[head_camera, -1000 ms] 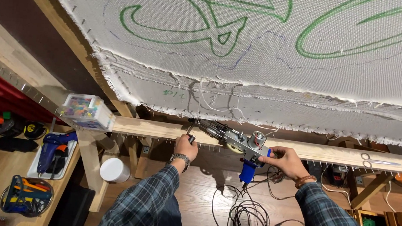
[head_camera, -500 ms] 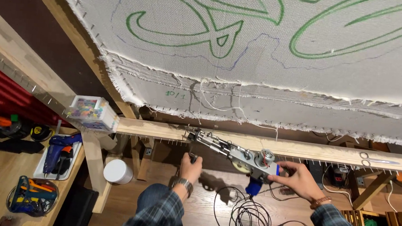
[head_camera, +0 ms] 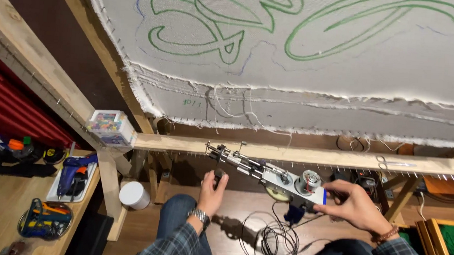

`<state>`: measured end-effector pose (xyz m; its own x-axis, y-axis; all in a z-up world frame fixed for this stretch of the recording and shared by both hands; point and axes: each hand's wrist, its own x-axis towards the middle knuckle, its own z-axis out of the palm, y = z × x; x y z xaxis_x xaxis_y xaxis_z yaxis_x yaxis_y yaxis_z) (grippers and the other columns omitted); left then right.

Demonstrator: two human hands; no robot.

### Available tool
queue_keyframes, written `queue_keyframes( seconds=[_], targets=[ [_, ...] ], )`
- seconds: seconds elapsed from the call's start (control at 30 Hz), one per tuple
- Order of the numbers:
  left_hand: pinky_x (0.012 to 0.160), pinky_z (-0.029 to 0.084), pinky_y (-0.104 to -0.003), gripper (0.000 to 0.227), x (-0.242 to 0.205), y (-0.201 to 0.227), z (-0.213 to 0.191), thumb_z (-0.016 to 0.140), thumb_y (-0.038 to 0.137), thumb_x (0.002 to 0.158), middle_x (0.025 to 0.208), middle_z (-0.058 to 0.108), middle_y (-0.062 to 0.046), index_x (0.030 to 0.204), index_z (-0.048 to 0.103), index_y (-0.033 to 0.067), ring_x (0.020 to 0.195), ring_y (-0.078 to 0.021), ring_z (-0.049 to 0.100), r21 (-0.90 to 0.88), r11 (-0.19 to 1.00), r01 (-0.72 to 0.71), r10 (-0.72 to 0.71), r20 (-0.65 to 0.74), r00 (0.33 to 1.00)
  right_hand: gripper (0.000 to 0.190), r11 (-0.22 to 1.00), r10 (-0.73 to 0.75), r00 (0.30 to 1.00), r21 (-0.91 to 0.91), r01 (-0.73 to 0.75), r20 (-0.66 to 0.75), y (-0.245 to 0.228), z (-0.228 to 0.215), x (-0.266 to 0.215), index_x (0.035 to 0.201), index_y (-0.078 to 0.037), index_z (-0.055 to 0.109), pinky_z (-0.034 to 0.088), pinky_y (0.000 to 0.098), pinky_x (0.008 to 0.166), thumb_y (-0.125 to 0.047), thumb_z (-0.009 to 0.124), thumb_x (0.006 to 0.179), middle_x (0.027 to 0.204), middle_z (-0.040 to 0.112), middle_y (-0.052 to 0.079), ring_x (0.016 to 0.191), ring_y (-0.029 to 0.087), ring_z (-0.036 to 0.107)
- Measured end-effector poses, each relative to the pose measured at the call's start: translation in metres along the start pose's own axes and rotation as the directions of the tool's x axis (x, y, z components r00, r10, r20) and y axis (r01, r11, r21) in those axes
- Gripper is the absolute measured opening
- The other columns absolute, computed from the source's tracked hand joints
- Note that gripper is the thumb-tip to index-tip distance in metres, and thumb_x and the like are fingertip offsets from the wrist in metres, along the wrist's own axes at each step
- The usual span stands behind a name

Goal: Trimming excess yarn and fabric from the edges of a tufted rug using scissors and a tufting gun to finish the piece.

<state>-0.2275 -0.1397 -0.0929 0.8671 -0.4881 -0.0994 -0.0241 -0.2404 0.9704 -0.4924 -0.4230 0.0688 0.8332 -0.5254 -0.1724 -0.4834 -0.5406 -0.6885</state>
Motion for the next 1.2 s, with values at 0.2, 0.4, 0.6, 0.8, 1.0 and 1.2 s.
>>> queue_keyframes(
  seconds=[0.2,0.4,0.6,0.8,1.0,1.2],
  targets=[
    [0.095,0.054,-0.04,0.035,-0.011,-0.009,-0.015,0.071,0.018,0.092,0.12,0.07,-0.015,0.119,0.062,-0.0023,0.109,-0.0257,0.065,0.063,0.994,0.087,-0.089,0.029,0.996,0.063,0.988,-0.127,0.983,0.073,0.138,-0.134,-0.029,-0.014,-0.043,0.112,-0.002,0.082,0.058,0.0347,0.075,-0.01,0.104,0.053,0.093,0.083,0.016,0.08,0.022,0.075],
    [0.042,0.041,-0.032,0.034,-0.057,0.03,-0.029,0.053,0.011,0.081,0.041,0.05,-0.004,0.054,0.07,0.0006,0.046,-0.0153,0.042,0.225,0.965,0.135,-0.142,0.017,0.99,0.064,0.984,-0.149,0.983,0.082,0.158,-0.103,-0.034,-0.011,-0.07,0.117,-0.002,0.081,0.06,0.0419,0.091,-0.007,0.102,0.057,0.102,0.084,0.014,0.098,0.026,0.078],
    [0.041,0.031,-0.02,0.044,-0.087,0.043,-0.032,0.041,0.007,0.088,0.04,0.042,0.004,0.047,0.054,0.0118,0.04,-0.0089,0.03,0.163,0.975,0.148,-0.16,0.068,0.985,0.059,0.98,-0.164,0.982,0.1,0.173,-0.09,-0.021,0.007,-0.082,0.11,-0.005,0.083,0.052,0.0336,0.059,-0.012,0.103,0.055,0.082,0.079,0.01,0.063,0.017,0.06],
    [0.04,0.032,-0.02,0.042,-0.08,0.014,-0.037,0.041,0.008,0.091,0.042,0.045,0.003,0.052,0.056,0.0116,0.039,-0.0082,0.031,0.163,0.971,0.175,-0.193,0.098,0.976,0.06,0.977,-0.177,0.978,0.104,0.188,-0.108,-0.019,0.024,-0.085,0.109,-0.005,0.083,0.051,0.0342,0.057,-0.012,0.103,0.053,0.08,0.077,0.012,0.06,0.018,0.06],
    [0.058,0.045,-0.022,0.034,-0.095,-0.007,-0.037,0.041,0.013,0.102,0.066,0.055,-0.001,0.09,0.07,0.0006,0.06,-0.0087,0.048,0.007,0.932,0.363,-0.362,0.074,0.929,0.059,0.984,-0.15,0.984,0.086,0.158,-0.097,-0.032,0.032,-0.088,0.108,-0.005,0.084,0.053,0.0326,0.061,-0.013,0.104,0.053,0.083,0.079,0.011,0.063,0.018,0.063],
    [0.083,0.049,-0.03,0.03,-0.12,0.039,-0.035,0.06,0.02,0.102,0.09,0.068,-0.012,0.115,0.067,-0.0063,0.09,-0.0147,0.062,-0.16,0.922,0.353,-0.356,0.012,0.934,0.06,0.991,-0.117,0.985,0.049,0.124,-0.127,0.015,0.036,-0.089,0.11,-0.006,0.084,0.059,0.036,0.071,-0.013,0.104,0.054,0.097,0.083,0.014,0.081,0.022,0.073]
  ],
)
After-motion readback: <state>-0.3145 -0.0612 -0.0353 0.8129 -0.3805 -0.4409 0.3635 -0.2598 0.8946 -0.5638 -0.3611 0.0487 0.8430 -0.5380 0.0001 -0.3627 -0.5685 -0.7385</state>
